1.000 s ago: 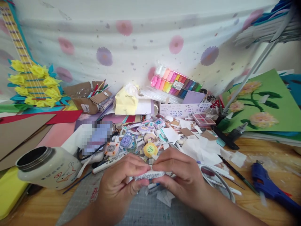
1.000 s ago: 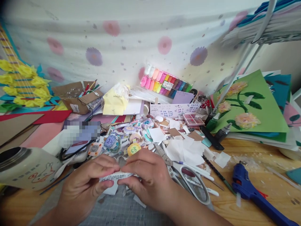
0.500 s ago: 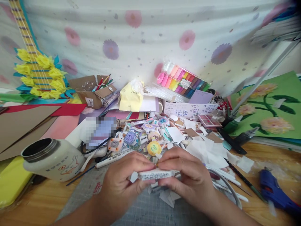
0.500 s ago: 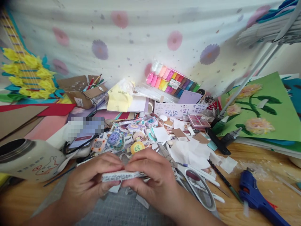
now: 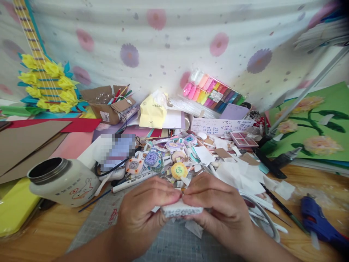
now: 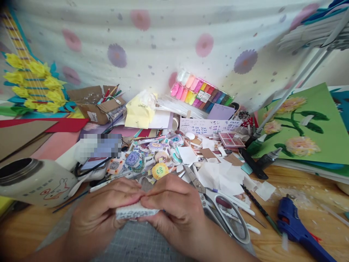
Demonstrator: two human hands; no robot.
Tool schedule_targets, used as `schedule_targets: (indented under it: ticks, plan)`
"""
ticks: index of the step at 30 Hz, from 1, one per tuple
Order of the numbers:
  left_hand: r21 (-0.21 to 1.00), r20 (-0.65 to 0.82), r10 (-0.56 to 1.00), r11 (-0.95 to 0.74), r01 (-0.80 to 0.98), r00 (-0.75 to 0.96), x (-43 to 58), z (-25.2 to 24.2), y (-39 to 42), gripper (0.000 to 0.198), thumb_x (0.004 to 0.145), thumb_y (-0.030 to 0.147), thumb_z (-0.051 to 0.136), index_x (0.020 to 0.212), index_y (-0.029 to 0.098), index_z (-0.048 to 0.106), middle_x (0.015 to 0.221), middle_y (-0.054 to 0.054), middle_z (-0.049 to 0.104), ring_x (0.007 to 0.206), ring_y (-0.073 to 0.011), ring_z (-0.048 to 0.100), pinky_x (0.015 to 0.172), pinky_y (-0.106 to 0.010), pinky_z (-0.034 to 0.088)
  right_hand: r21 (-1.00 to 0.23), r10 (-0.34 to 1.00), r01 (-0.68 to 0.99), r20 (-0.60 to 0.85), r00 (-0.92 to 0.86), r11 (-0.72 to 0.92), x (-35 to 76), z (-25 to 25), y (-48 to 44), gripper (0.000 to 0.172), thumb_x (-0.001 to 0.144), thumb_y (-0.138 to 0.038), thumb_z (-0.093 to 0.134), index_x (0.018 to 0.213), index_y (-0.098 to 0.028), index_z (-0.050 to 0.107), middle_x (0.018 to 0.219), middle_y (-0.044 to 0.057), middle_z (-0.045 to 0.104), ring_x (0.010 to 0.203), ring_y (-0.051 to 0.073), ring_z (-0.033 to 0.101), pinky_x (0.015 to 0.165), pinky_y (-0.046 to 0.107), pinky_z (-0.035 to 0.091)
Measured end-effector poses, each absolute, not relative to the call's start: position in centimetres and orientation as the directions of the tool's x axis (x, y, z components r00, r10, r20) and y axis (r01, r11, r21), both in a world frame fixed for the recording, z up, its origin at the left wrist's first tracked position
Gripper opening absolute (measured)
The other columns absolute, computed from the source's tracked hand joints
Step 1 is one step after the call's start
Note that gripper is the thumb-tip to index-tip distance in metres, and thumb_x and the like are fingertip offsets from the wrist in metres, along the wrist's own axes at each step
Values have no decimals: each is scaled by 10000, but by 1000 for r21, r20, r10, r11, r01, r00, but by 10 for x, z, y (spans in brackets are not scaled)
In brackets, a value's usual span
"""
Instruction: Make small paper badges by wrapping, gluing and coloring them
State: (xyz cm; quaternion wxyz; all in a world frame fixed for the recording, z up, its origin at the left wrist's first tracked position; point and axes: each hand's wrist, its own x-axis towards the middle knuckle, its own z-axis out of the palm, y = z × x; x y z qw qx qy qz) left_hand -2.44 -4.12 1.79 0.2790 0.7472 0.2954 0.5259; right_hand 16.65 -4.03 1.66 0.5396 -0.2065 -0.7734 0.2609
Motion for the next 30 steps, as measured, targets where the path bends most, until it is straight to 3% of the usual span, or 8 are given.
schedule_targets:
  ticks: [6,15,19,25,30]
  plan:
    - [802,562,796,-591,85,223,-22,13,-38,256,709,133,741,911,288,751,786,-51,740,736,-227,678,687,-331,546,-672,660,74,693,-291,737,170,15,-36,291,746,-261,763,1022,-227,677,941,68,636,847,177,634,749,281,528]
    - [824,486,827,-541,166,282,-23,9,-37,208,729,162,707,920,240,678,842,-28,707,800,-200,659,730,-284,518,-714,706,81,658,-262,696,172,16,-36,139,766,-93,706,884,-167,704,790,57,649,717,154,635,642,261,511]
    - [878,366,892,-426,219,266,-24,11,-40,21,786,230,639,771,220,649,707,4,644,653,-157,603,627,-248,476,-697,693,96,671,-263,711,169,14,-34,188,765,-90,708,940,-159,696,847,70,650,777,156,640,696,251,518]
    - [985,100,974,-126,116,205,-21,10,-42,212,748,397,659,686,196,629,567,39,529,531,-121,461,495,-217,377,-621,633,139,724,-276,771,168,15,-35,207,776,-95,708,964,-174,676,874,50,621,754,126,618,668,205,504]
    - [999,-27,978,30,-14,207,-20,4,-42,251,716,419,703,674,186,620,507,63,484,474,-89,389,442,-196,300,-607,647,224,712,-273,762,170,10,-35,188,778,-134,713,912,-207,602,852,19,523,737,130,545,642,241,467]
